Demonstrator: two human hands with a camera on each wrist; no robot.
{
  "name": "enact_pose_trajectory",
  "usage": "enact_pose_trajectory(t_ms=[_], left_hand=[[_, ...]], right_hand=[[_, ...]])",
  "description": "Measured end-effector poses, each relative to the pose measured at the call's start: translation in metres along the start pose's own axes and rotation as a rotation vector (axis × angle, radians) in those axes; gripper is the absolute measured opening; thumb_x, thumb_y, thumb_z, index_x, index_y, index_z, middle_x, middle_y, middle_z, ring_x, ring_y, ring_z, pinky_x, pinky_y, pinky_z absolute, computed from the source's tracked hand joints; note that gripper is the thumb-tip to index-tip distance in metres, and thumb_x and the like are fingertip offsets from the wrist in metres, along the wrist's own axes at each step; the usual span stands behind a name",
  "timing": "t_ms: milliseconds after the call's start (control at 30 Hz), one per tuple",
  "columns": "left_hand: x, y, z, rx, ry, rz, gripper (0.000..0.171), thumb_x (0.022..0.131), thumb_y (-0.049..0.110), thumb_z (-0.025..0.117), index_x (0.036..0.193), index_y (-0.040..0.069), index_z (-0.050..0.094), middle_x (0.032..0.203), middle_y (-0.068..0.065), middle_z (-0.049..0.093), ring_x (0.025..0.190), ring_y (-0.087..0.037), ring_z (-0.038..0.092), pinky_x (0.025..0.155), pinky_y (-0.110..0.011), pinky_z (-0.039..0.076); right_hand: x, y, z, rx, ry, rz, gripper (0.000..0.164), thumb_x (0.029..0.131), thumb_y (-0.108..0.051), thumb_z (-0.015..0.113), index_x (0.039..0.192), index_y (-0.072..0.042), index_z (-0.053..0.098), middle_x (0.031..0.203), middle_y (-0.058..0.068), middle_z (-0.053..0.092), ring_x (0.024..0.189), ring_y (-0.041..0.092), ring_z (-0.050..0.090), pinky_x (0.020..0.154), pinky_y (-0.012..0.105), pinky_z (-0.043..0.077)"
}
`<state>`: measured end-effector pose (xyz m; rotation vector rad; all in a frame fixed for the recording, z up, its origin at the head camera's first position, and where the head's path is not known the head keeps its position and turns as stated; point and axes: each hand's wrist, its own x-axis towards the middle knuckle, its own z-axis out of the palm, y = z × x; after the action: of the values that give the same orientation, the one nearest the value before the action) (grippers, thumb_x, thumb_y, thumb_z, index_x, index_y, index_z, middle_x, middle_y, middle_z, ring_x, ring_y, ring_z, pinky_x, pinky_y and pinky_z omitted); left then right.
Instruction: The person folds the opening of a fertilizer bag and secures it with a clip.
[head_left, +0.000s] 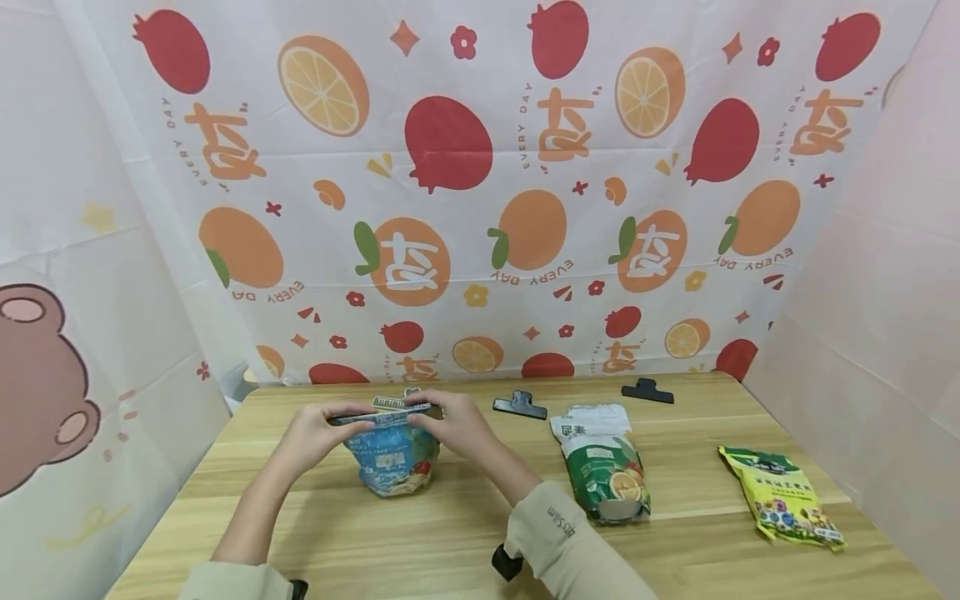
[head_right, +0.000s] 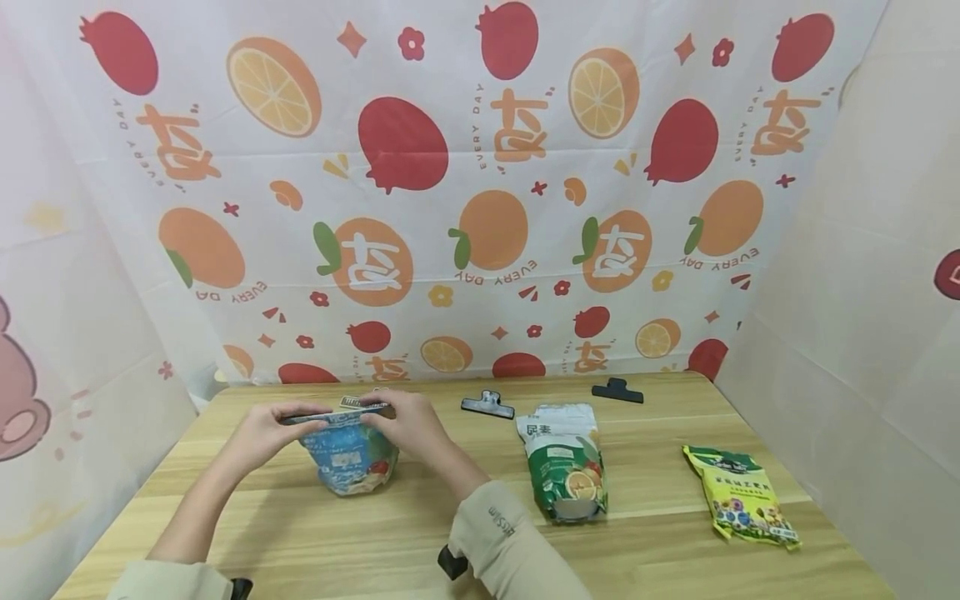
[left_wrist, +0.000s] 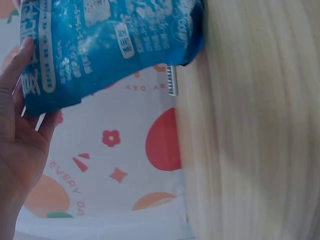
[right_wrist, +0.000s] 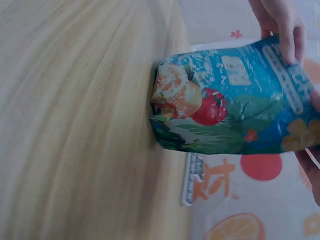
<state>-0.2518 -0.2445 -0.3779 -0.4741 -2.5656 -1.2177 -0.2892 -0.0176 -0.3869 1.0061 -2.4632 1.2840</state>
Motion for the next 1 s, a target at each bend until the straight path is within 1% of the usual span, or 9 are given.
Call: enact_pose_trajectory(t_ms=[67, 133, 200, 333, 500, 600, 700, 800, 1000], left_hand=[[0.001, 0.003, 0.002, 0.047, 0.004, 0.045, 0.02, 0.081, 0.023, 0.072, 0.095, 0.009, 0.073, 0.092, -0.006, 0.069, 0.078, -0.013, 0.064, 0.061, -0.024, 0.05], [0.003, 0.005, 0.004, 0.086, 0.012, 0.091, 0.015, 0.081, 0.019, 0.071, 0.092, 0.009, 0.074, 0.088, -0.005, 0.069, 0.075, -0.013, 0.065, 0.06, -0.024, 0.05], [0.004, 0.005, 0.006, 0.109, 0.021, 0.13, 0.012, 0.081, 0.015, 0.071, 0.09, 0.009, 0.075, 0.085, -0.005, 0.07, 0.075, -0.014, 0.065, 0.06, -0.024, 0.05], [0.005, 0.003, 0.008, 0.092, 0.026, 0.129, 0.01, 0.081, 0.012, 0.071, 0.088, 0.007, 0.075, 0.084, -0.005, 0.07, 0.078, -0.018, 0.066, 0.061, -0.024, 0.051], [0.005, 0.003, 0.01, 0.093, 0.033, 0.101, 0.008, 0.081, 0.01, 0.071, 0.087, 0.006, 0.075, 0.083, -0.006, 0.07, 0.078, -0.02, 0.066, 0.062, -0.025, 0.051], [0.005, 0.002, 0.01, 0.064, 0.023, 0.074, 0.011, 0.082, 0.015, 0.07, 0.088, 0.006, 0.075, 0.085, -0.006, 0.069, 0.078, -0.017, 0.065, 0.062, -0.025, 0.05], [0.002, 0.0, 0.007, -0.015, 0.007, 0.02, 0.019, 0.082, 0.023, 0.07, 0.093, 0.008, 0.074, 0.089, -0.006, 0.069, 0.079, -0.015, 0.065, 0.064, -0.025, 0.051], [-0.003, -0.005, 0.002, -0.11, 0.013, -0.036, 0.026, 0.082, 0.026, 0.07, 0.099, 0.007, 0.072, 0.094, -0.007, 0.068, 0.082, -0.012, 0.064, 0.067, -0.027, 0.051], [-0.012, -0.019, -0.005, -0.155, 0.063, -0.085, 0.027, 0.086, 0.025, 0.066, 0.102, 0.003, 0.07, 0.097, -0.006, 0.068, 0.088, -0.005, 0.061, 0.073, -0.022, 0.048]], right_hand=[[0.002, -0.006, -0.001, -0.115, 0.004, -0.084, 0.023, 0.087, -0.026, 0.063, 0.107, -0.017, 0.07, 0.103, -0.007, 0.066, 0.086, -0.001, 0.058, 0.066, 0.013, 0.046], [0.003, -0.009, -0.001, -0.176, 0.02, -0.136, 0.02, 0.087, -0.023, 0.064, 0.103, -0.014, 0.072, 0.097, -0.004, 0.068, 0.081, -0.002, 0.058, 0.062, 0.01, 0.044], [0.002, -0.011, 0.0, -0.198, 0.046, -0.151, 0.017, 0.086, -0.02, 0.065, 0.099, -0.012, 0.073, 0.093, -0.003, 0.069, 0.077, -0.002, 0.06, 0.06, 0.008, 0.044], [0.001, -0.009, 0.003, -0.17, 0.111, -0.157, 0.015, 0.084, -0.016, 0.067, 0.094, -0.009, 0.074, 0.09, 0.0, 0.069, 0.079, 0.002, 0.063, 0.063, 0.008, 0.044], [0.001, -0.008, 0.006, -0.142, 0.167, -0.18, 0.013, 0.083, -0.013, 0.068, 0.09, -0.006, 0.075, 0.086, 0.002, 0.069, 0.079, 0.004, 0.064, 0.064, 0.008, 0.045], [0.001, -0.007, 0.006, -0.114, 0.154, -0.168, 0.014, 0.083, -0.016, 0.067, 0.091, -0.007, 0.074, 0.086, 0.001, 0.07, 0.077, 0.002, 0.063, 0.063, 0.009, 0.045], [0.001, -0.003, 0.004, -0.021, 0.105, -0.125, 0.018, 0.085, -0.021, 0.065, 0.094, -0.008, 0.074, 0.088, -0.003, 0.069, 0.078, -0.001, 0.061, 0.064, 0.011, 0.047], [-0.002, 0.004, 0.001, 0.095, 0.063, -0.069, 0.02, 0.087, -0.024, 0.063, 0.097, -0.01, 0.073, 0.087, -0.006, 0.068, 0.069, -0.002, 0.057, 0.058, 0.014, 0.046], [-0.007, 0.011, -0.004, 0.209, 0.069, -0.043, 0.021, 0.088, -0.02, 0.061, 0.099, -0.006, 0.072, 0.09, -0.005, 0.068, 0.066, 0.005, 0.057, 0.057, 0.019, 0.048]])
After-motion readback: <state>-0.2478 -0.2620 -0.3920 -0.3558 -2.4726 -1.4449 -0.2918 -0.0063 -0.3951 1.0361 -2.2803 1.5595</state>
